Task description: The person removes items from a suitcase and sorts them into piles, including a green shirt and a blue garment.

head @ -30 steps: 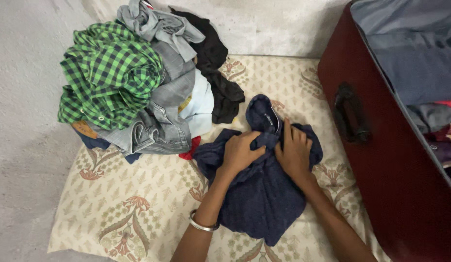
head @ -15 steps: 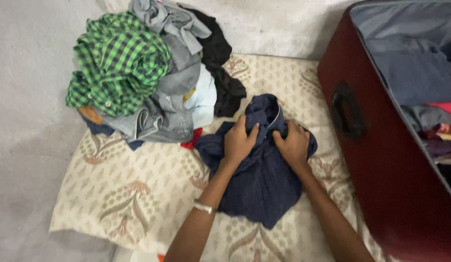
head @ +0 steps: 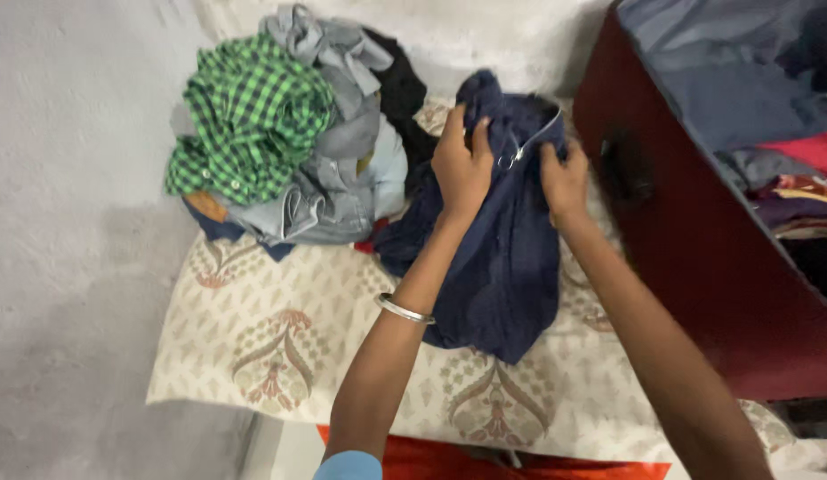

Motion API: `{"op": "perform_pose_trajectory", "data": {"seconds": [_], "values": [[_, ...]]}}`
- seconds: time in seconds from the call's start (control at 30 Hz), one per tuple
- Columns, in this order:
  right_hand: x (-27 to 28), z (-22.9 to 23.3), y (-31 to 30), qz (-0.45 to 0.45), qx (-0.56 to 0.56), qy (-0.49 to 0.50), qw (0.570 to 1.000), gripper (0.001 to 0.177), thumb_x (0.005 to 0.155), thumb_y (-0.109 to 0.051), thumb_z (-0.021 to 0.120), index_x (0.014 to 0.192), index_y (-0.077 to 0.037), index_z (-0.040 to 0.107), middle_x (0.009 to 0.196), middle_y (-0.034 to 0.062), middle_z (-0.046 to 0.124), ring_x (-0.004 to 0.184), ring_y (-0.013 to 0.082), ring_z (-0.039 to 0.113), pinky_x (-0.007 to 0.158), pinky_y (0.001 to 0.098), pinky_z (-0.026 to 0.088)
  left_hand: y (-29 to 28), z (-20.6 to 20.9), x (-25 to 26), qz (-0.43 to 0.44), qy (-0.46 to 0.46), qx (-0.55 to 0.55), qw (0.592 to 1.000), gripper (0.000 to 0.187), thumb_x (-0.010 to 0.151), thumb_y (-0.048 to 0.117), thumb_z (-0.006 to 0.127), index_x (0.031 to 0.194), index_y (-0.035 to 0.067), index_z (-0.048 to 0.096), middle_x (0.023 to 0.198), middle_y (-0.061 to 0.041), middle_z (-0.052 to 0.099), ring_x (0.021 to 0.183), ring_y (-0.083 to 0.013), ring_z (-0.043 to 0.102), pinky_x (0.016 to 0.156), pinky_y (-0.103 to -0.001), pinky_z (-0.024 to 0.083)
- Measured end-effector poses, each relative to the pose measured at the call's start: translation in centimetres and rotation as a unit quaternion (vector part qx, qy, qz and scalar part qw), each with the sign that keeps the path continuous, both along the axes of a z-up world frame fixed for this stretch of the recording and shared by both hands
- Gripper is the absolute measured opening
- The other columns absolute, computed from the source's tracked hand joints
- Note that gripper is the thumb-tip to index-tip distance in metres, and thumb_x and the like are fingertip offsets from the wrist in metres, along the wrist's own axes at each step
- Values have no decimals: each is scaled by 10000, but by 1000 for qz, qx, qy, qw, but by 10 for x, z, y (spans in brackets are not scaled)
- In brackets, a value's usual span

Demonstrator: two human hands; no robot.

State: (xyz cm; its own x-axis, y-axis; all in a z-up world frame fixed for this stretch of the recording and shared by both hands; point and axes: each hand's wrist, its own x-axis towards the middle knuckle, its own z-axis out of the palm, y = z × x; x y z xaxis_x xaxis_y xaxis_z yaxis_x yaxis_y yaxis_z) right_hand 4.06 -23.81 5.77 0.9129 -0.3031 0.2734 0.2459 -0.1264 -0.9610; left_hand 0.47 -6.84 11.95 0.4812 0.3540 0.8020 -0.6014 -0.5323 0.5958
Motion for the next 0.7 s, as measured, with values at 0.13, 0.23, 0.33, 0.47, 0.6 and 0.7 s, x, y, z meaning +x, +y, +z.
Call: {"op": "perform_pose_trajectory", "data": {"seconds": [0.13, 0.23, 0.33, 0.47, 0.6, 0.7], "values": [[-21, 84, 5, 198, 138, -82, 967, 455, 1028, -250, 595, 1415, -30, 499, 1334, 89, 630, 1219, 184, 599, 1051, 318, 481, -17, 71, 3, -70, -62, -43, 995, 333, 1025, 198, 653, 1311, 33, 607, 1023, -189, 730, 877, -314, 738, 798, -384, 569], [-39, 113, 12, 264, 13, -167, 950, 592, 1075, -224, 621, 1562, -33, 344, 1517, 99, 496, 1386, 198, 488, 1158, 327, 400, -23, 115, -2, -195, -41, -57, 978, 363, 1009, 197, 669, 1328, 31, 624, 910, -136, 751, 747, -235, 750, 706, -320, 574], [-45, 126, 24, 275, 30, -142, 950, 572, 1054, -199, 638, 1546, -31, 398, 1506, 98, 521, 1373, 215, 523, 1156, 354, 441, -20, 132, -17, -289, -38, -3, 957, 417, 994, 211, 714, 1355, 30, 610, 1047, -128, 767, 822, -222, 787, 748, -301, 612], [-54, 140, 41, 269, 110, -124, 949, 500, 1056, -230, 584, 1500, -61, 429, 1466, 57, 527, 1334, 202, 541, 1112, 365, 467, -3, 118, -49, -220, -121, 106, 962, 544, 1082, 314, 682, 1527, 82, 471, 1418, -180, 585, 1174, -277, 690, 999, -340, 585], [-43, 172, 48, 261, 235, -109, 930, 525, 990, -309, 541, 1441, -44, 505, 1375, 101, 627, 1265, 250, 625, 1112, 400, 515, 11, 82, -93, 26, -40, 114, 992, 914, 867, 494, 794, 1542, 20, 401, 1502, -263, 444, 1360, -482, 491, 1108, -538, 394], [-36, 197, 49, 348, 363, -73, 861, 615, 969, -451, 513, 1396, -10, 542, 1308, 166, 683, 1215, 310, 678, 1111, 442, 547, 15, 55, -111, -67, 82, 88, 990, 1285, 671, 576, 878, 1552, -102, 233, 1466, -367, 421, 1315, -535, 492, 1042, -542, 408]]}}
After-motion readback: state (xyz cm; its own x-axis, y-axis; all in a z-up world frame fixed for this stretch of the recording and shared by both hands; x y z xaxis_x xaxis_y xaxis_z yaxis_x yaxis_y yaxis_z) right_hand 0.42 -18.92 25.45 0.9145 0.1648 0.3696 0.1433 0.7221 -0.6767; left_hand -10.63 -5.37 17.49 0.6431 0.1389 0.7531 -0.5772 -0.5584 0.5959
